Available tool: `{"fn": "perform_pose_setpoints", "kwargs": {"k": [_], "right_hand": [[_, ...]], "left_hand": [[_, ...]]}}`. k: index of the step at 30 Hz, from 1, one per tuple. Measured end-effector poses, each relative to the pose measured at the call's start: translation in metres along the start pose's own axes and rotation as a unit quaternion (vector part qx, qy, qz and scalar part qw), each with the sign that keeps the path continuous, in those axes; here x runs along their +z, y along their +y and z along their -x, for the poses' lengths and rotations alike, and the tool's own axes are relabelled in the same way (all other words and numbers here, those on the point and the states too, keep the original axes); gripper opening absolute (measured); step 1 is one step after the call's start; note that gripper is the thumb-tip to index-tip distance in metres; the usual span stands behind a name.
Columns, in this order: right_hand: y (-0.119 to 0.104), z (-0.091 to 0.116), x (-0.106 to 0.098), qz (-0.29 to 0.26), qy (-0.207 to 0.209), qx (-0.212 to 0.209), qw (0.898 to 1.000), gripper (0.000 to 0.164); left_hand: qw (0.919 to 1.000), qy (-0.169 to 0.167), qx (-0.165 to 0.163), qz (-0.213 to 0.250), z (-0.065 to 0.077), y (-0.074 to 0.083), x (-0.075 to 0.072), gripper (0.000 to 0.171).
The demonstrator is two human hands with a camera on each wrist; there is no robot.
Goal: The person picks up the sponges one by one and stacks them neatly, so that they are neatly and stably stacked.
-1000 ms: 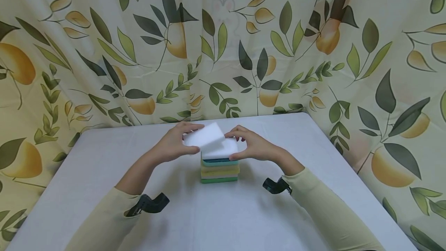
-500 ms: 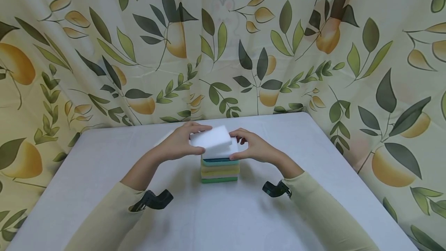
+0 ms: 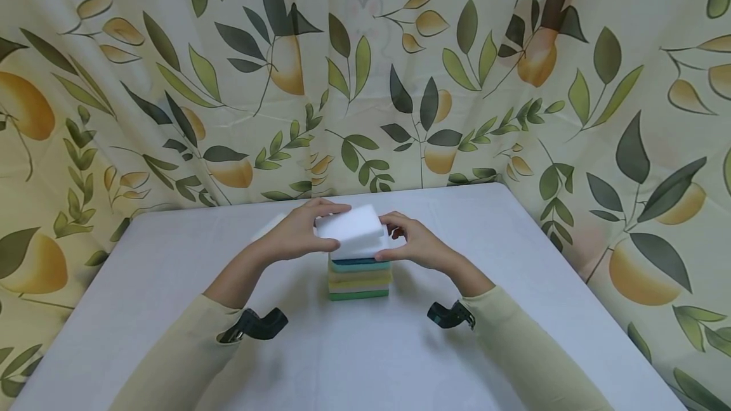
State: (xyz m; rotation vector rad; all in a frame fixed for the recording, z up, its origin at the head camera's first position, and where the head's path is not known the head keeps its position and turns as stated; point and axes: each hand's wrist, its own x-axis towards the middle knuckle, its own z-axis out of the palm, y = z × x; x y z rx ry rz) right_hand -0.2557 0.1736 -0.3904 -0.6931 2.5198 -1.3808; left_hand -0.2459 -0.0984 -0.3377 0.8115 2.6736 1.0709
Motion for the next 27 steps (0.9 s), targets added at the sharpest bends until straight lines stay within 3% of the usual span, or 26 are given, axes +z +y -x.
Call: {"fn": "perform_pose_setpoints", "kwargs": {"k": [10, 27], "right_hand": [[0.003, 0.006, 0.003, -0.027, 0.026, 0.01, 0.999, 0.068], [0.005, 0.006, 0.003, -0.044, 0.014, -0.001, 0.999, 0.073]], "left_hand": [[0.9999, -0.01, 0.004, 0.002, -0.003, 0.003, 0.003, 0.066], [0.9991, -0.034, 0.018, -0.019, -0.014, 0.011, 0.004, 0.063]]}}
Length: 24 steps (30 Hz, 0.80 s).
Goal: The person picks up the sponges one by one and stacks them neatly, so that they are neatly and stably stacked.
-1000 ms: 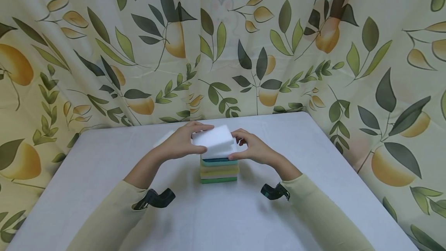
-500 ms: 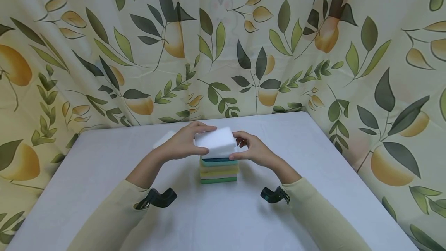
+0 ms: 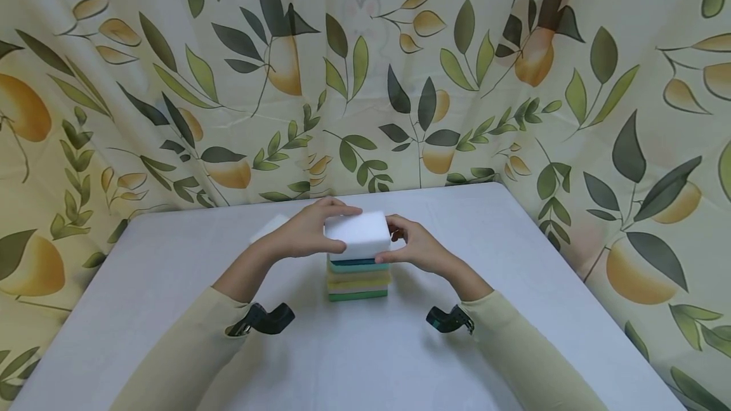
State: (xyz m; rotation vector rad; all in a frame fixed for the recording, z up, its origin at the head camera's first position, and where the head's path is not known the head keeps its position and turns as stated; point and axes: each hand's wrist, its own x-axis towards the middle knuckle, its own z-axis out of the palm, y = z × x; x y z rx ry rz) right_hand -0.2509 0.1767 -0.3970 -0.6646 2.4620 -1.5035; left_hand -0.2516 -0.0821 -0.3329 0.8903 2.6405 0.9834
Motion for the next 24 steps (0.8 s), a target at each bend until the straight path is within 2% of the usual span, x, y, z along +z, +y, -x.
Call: {"fn": "perform_pose_setpoints", "kwargs": {"k": [24], "right_hand": [[-0.0006, -0.0006, 0.0, 0.013, 0.002, 0.002, 1.0, 0.069]], "left_hand": [[0.9999, -0.002, 0.013, 0.005, -0.0031, -0.0048, 0.0071, 0.063]]}}
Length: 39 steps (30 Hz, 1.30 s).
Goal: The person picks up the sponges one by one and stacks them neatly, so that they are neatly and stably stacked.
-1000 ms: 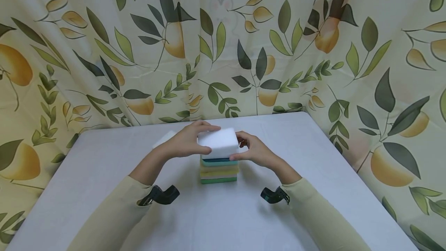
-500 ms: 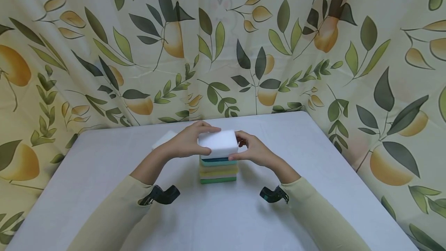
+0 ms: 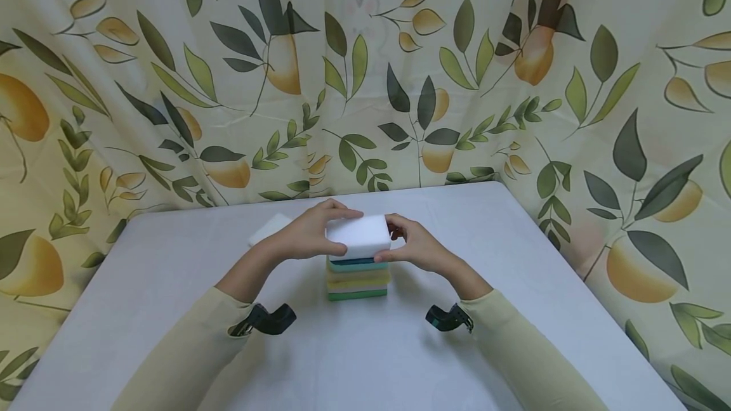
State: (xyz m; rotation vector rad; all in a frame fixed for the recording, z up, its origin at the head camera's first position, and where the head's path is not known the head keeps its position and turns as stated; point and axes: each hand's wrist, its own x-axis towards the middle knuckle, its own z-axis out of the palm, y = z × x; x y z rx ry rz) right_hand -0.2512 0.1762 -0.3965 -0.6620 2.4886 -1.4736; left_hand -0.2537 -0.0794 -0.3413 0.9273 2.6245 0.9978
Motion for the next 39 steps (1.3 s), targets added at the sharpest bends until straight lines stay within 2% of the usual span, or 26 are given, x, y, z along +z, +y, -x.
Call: {"fn": "perform_pose_setpoints", "kwargs": {"k": [10, 18, 26, 34, 39], "right_hand": [[-0.004, 0.002, -0.002, 0.0, -0.002, -0.005, 1.0, 0.071], [-0.012, 0.001, -0.007, 0.028, 0.018, -0.03, 0.999, 0.063], [-0.016, 0.0, -0.008, 0.024, 0.026, -0.053, 0.998, 0.058], [-0.016, 0.0, -0.007, 0.02, 0.03, -0.055, 0.998, 0.055], [-0.016, -0.001, -0.006, 0.015, 0.027, -0.058, 0.998, 0.055]], "left_hand": [[0.9999, -0.003, -0.011, 0.005, 0.0, -0.001, 0.003, 0.064], [0.9998, -0.005, -0.019, 0.003, 0.001, -0.001, 0.003, 0.065], [0.9998, -0.006, -0.019, 0.004, 0.001, -0.001, 0.003, 0.065], [0.9989, 0.001, -0.022, 0.04, 0.005, -0.004, 0.004, 0.066], [0.9981, 0.008, -0.036, 0.049, 0.01, -0.008, 0.002, 0.067]]}}
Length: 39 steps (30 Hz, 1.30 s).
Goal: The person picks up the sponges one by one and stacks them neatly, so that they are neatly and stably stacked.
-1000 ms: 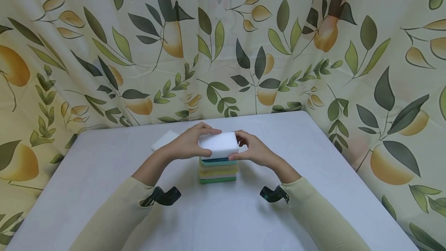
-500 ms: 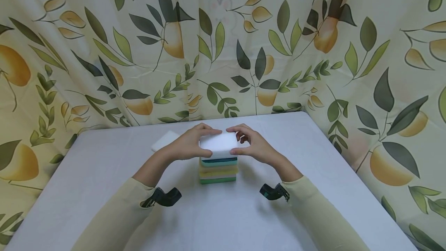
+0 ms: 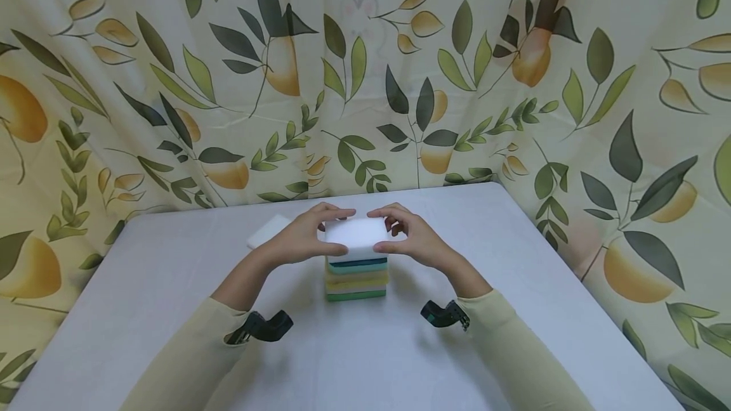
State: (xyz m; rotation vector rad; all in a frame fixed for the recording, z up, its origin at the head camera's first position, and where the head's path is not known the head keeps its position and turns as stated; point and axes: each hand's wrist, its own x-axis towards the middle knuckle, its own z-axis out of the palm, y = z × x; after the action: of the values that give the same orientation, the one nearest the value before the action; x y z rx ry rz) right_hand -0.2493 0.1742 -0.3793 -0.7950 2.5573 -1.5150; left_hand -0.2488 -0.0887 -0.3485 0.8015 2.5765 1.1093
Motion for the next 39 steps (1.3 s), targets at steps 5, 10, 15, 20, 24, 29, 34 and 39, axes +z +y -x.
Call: {"fn": "perform_pose_setpoints", "kwargs": {"k": [5, 10, 15, 20, 24, 29, 34, 39], "right_hand": [[0.001, 0.0, 0.001, -0.002, 0.002, 0.003, 1.0, 0.054], [0.002, 0.0, 0.002, -0.003, 0.007, 0.007, 1.0, 0.055], [0.002, 0.001, 0.004, -0.014, 0.008, 0.006, 1.0, 0.055], [0.0, 0.002, 0.004, -0.031, 0.008, -0.002, 0.999, 0.055], [0.0, 0.002, 0.003, -0.034, 0.007, -0.002, 0.999, 0.056], [0.0, 0.001, 0.003, -0.027, 0.007, -0.002, 1.0, 0.056], [-0.001, 0.001, 0.004, -0.017, 0.011, 0.002, 1.0, 0.056], [0.0, 0.001, 0.006, -0.029, 0.016, 0.002, 0.999, 0.056]], "left_hand": [[0.9993, 0.034, 0.006, 0.016, 0.006, -0.008, -0.005, 0.058], [0.9959, 0.084, 0.003, 0.033, 0.013, -0.025, -0.014, 0.05], [0.9901, 0.129, -0.025, 0.05, 0.023, -0.046, -0.02, 0.045], [0.981, 0.18, -0.065, 0.031, 0.029, -0.072, -0.023, 0.042], [0.9719, 0.213, -0.099, 0.018, 0.031, -0.093, -0.024, 0.045], [0.9624, 0.232, -0.141, 0.0, 0.031, -0.11, -0.021, 0.056], [0.9546, 0.249, -0.162, -0.016, 0.027, -0.122, -0.018, 0.062], [0.9497, 0.251, -0.186, -0.027, 0.021, -0.137, -0.015, 0.069]]}}
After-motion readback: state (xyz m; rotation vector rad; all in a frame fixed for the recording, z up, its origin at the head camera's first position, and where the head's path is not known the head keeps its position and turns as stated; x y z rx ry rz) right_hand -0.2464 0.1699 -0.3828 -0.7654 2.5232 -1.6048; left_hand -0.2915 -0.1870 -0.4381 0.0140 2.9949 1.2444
